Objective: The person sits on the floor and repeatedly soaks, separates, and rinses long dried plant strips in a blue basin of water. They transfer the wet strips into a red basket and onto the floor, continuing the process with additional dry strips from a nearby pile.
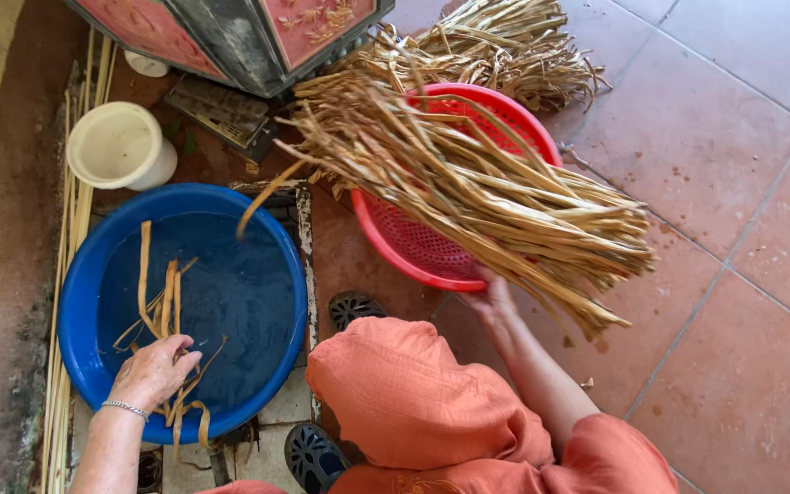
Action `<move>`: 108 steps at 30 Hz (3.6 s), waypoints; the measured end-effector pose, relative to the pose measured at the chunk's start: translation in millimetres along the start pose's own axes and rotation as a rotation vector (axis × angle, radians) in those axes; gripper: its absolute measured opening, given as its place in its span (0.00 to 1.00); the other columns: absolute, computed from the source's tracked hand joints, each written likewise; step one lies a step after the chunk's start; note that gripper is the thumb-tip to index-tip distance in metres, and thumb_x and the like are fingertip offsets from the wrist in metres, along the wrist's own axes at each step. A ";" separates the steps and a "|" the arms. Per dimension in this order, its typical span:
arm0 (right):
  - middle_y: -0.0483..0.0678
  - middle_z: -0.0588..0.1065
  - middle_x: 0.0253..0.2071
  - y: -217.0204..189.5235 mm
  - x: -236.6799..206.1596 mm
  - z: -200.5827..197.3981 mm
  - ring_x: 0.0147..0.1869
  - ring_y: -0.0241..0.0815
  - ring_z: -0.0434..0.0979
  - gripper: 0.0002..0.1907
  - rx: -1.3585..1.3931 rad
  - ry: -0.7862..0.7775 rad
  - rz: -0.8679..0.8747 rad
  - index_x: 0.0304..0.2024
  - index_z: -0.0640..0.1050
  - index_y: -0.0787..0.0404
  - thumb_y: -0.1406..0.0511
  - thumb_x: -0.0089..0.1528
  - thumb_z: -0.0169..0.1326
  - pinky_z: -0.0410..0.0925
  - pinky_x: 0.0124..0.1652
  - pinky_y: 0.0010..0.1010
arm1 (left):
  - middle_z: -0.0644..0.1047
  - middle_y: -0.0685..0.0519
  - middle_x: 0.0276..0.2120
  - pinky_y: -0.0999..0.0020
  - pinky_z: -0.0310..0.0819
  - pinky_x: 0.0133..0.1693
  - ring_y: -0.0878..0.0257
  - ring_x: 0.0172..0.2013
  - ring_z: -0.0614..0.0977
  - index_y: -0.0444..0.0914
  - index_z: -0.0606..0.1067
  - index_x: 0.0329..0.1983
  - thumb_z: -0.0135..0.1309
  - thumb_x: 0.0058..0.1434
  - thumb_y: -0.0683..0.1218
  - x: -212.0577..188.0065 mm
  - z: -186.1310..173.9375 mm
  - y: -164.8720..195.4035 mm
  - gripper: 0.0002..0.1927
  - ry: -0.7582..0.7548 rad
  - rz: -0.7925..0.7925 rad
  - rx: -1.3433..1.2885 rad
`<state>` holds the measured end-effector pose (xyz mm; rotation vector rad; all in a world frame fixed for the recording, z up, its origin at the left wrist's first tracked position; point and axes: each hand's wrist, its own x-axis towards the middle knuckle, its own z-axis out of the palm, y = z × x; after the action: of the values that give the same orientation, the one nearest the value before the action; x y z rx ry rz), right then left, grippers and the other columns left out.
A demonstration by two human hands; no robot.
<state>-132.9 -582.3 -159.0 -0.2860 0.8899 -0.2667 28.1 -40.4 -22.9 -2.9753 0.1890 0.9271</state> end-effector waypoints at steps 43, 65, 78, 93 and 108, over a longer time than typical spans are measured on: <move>0.55 0.79 0.43 -11.1 73.3 233.6 0.43 0.46 0.79 0.15 -1.780 -0.706 -0.027 0.58 0.77 0.66 0.65 0.72 0.51 0.73 0.44 0.39 | 0.70 0.38 0.62 0.39 0.56 0.64 0.39 0.67 0.64 0.40 0.55 0.73 0.62 0.57 0.62 89.9 130.7 -87.5 0.48 0.185 -0.293 -0.528; 0.53 0.80 0.49 408.0 20.3 217.1 0.50 0.48 0.80 0.24 -2.193 -1.077 -0.162 0.54 0.80 0.59 0.57 0.57 0.65 0.73 0.48 0.39 | 0.77 0.49 0.44 0.52 0.72 0.45 0.52 0.46 0.81 0.49 0.77 0.51 0.49 0.70 0.50 46.5 164.8 -84.2 0.09 0.481 -0.297 -0.563; 0.49 0.78 0.45 428.4 -2.2 218.8 0.45 0.43 0.80 0.12 -1.773 -1.065 -0.788 0.48 0.79 0.57 0.66 0.62 0.61 0.74 0.49 0.34 | 0.72 0.54 0.55 0.42 0.51 0.63 0.54 0.59 0.68 0.50 0.75 0.60 0.47 0.64 0.72 7.5 177.5 -58.4 0.31 0.010 -0.147 -0.704; 0.49 0.78 0.50 436.8 -21.9 168.7 0.47 0.50 0.83 0.17 -1.826 -0.566 0.463 0.55 0.78 0.60 0.66 0.64 0.54 0.76 0.40 0.43 | 0.66 0.40 0.63 0.45 0.59 0.63 0.45 0.64 0.67 0.35 0.70 0.56 0.56 0.58 0.48 9.3 185.4 -103.0 0.24 0.491 -0.498 -0.379; 0.47 0.81 0.39 394.7 -31.3 193.3 0.38 0.39 0.80 0.15 -1.895 -0.733 0.240 0.52 0.80 0.61 0.65 0.64 0.56 0.74 0.36 0.32 | 0.74 0.44 0.60 0.51 0.68 0.61 0.45 0.62 0.74 0.41 0.79 0.54 0.56 0.66 0.58 53.3 172.0 -35.1 0.21 -0.125 -0.368 -0.708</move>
<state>44.3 -178.9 -160.3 -1.8590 0.1634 0.9740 -21.2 -2.0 -195.5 -3.3201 -0.8288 1.3326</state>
